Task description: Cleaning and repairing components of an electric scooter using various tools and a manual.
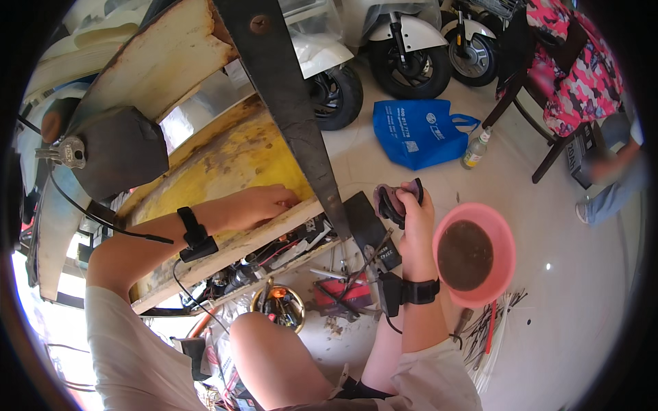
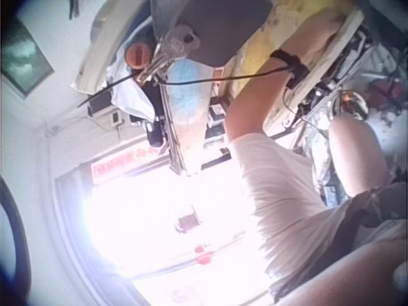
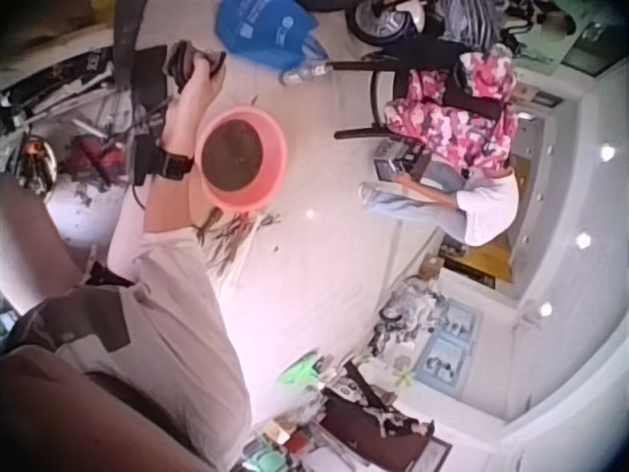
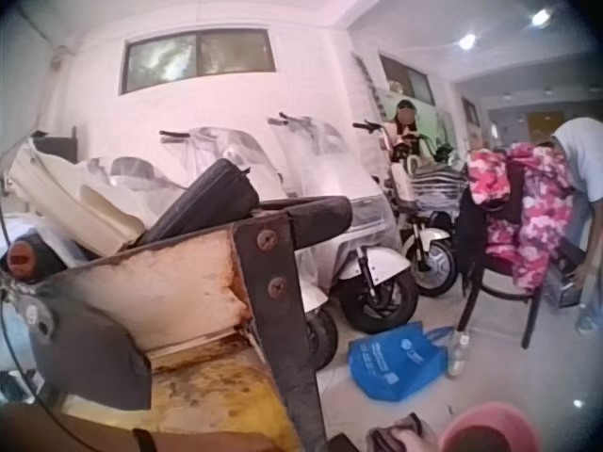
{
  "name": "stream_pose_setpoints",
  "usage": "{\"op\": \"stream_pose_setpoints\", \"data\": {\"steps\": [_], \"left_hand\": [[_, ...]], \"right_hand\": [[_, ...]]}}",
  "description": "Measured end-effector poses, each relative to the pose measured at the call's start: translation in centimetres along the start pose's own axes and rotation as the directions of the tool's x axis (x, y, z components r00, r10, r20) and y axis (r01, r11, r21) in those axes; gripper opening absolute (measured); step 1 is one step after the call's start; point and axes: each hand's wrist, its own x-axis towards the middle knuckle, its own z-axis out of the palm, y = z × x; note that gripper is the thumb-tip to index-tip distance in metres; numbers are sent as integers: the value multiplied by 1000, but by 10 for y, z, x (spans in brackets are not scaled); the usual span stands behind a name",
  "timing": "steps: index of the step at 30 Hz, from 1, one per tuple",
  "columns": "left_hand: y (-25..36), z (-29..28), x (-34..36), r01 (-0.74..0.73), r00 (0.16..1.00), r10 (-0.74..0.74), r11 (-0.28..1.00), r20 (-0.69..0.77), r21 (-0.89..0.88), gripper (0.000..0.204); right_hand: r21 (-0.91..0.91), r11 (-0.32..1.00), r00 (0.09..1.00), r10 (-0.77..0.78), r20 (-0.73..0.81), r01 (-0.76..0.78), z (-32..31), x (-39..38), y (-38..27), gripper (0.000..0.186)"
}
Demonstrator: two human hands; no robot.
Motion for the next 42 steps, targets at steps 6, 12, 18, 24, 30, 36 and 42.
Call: {"op": "stream_pose_setpoints", "data": {"steps": [6,12,18,24,30,36,42], "left_hand": [[-8,6,14,0,1000,-3,995,-29,-99,25],[-3,0,18,113,993,-109,988,43,-107,21],[9,-6,27,238,970,-235,971,65,-38,16],[44,-34,7,519,798,-531,846,-286,-123,12],[144,-43,10,503,783,-347,842,-517,197,21],[143,42,62,472,848,-443,881,-289,34,22],[36,188,148,261,949,-260,965,-180,-14,15]], "right_hand": [[68,994,996,-91,-9,91,-5,7,3,18],[126,992,999,7,50,-14,-6,11,9,21],[104,995,1000,8,1,-8,-6,2,-1,20],[253,967,999,25,31,-32,-10,4,-3,20],[296,952,994,-50,-101,78,-9,7,-12,19],[346,907,970,-203,-137,239,-9,-3,-27,23],[254,924,954,-247,-171,285,-20,-10,-37,22]]}}
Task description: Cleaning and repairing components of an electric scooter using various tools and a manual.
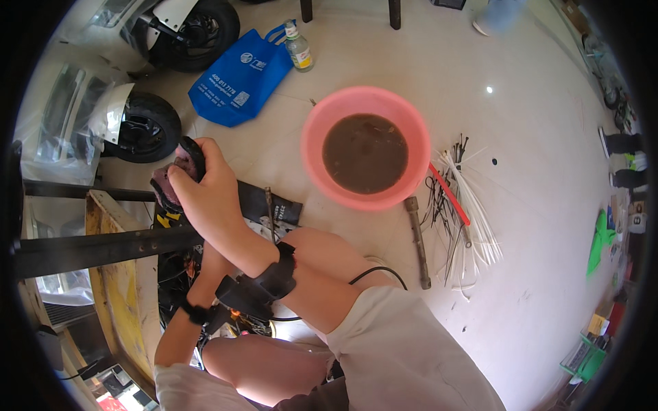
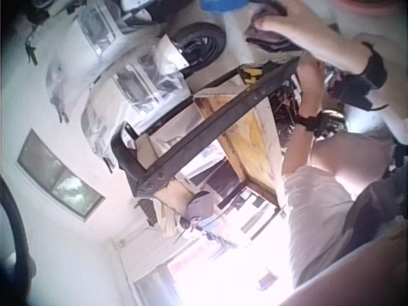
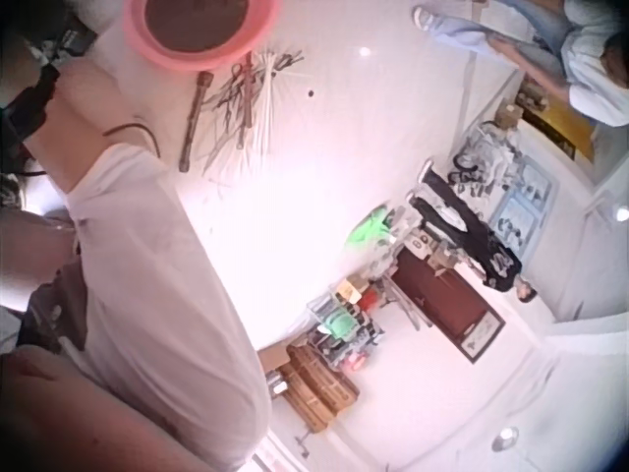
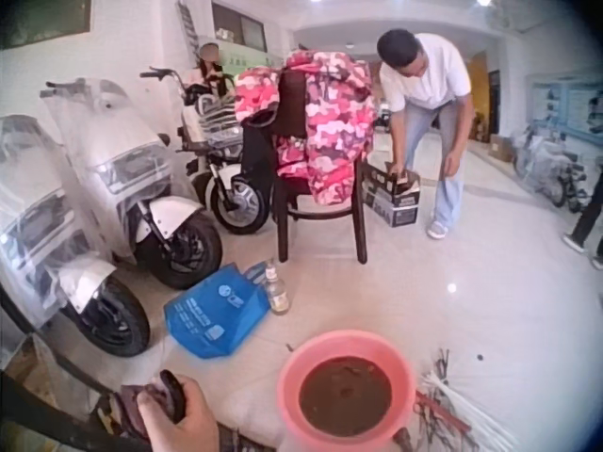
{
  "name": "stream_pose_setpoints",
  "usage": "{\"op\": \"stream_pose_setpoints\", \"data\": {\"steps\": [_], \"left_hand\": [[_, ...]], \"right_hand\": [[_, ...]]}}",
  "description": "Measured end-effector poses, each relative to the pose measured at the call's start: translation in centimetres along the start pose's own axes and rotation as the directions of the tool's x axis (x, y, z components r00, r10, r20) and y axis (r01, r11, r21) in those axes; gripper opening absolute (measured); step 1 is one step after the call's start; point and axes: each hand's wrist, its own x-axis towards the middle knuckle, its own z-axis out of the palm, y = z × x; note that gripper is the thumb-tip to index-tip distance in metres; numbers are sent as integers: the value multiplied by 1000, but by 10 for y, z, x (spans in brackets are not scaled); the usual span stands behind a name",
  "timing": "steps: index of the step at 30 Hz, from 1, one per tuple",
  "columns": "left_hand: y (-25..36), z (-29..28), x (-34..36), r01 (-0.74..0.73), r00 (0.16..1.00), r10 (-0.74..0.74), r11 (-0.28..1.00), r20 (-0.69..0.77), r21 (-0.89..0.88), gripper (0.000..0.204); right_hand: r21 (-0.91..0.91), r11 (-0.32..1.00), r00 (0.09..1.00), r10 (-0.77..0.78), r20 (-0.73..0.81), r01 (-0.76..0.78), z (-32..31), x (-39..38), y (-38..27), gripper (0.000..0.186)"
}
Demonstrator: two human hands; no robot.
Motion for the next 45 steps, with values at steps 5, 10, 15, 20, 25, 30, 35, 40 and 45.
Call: {"op": "stream_pose_setpoints", "data": {"steps": [5,10,15,20,25,30,35,40,45], "left_hand": [[52,124,145,-95,995,86,903,-41,-418,15],[30,231,220,-73,994,97,928,48,-364,18],[11,275,238,-9,993,33,977,109,-214,20],[34,283,238,-232,912,266,962,312,-143,23],[31,281,240,-285,785,287,954,549,-91,23],[30,287,240,-205,864,138,975,485,88,20],[36,284,236,-88,907,42,992,419,90,21],[21,236,228,-123,943,128,992,308,-35,9],[20,180,203,-183,943,166,983,289,31,11]], "right_hand": [[-43,997,997,-61,-45,59,-23,14,2,23],[2,983,983,184,24,-184,-23,17,-18,26],[-68,986,988,149,-36,-151,-35,27,-45,28],[-97,979,979,171,-109,-182,-52,42,-40,26],[-157,968,979,184,-85,-196,-48,44,-32,26],[-184,965,981,180,-69,-190,-48,45,-29,25],[-166,964,978,202,-56,-209,-49,42,-32,24],[-86,968,971,238,-9,-238,-44,33,-39,23],[-87,972,975,217,-45,-220,-36,20,-24,23]]}}
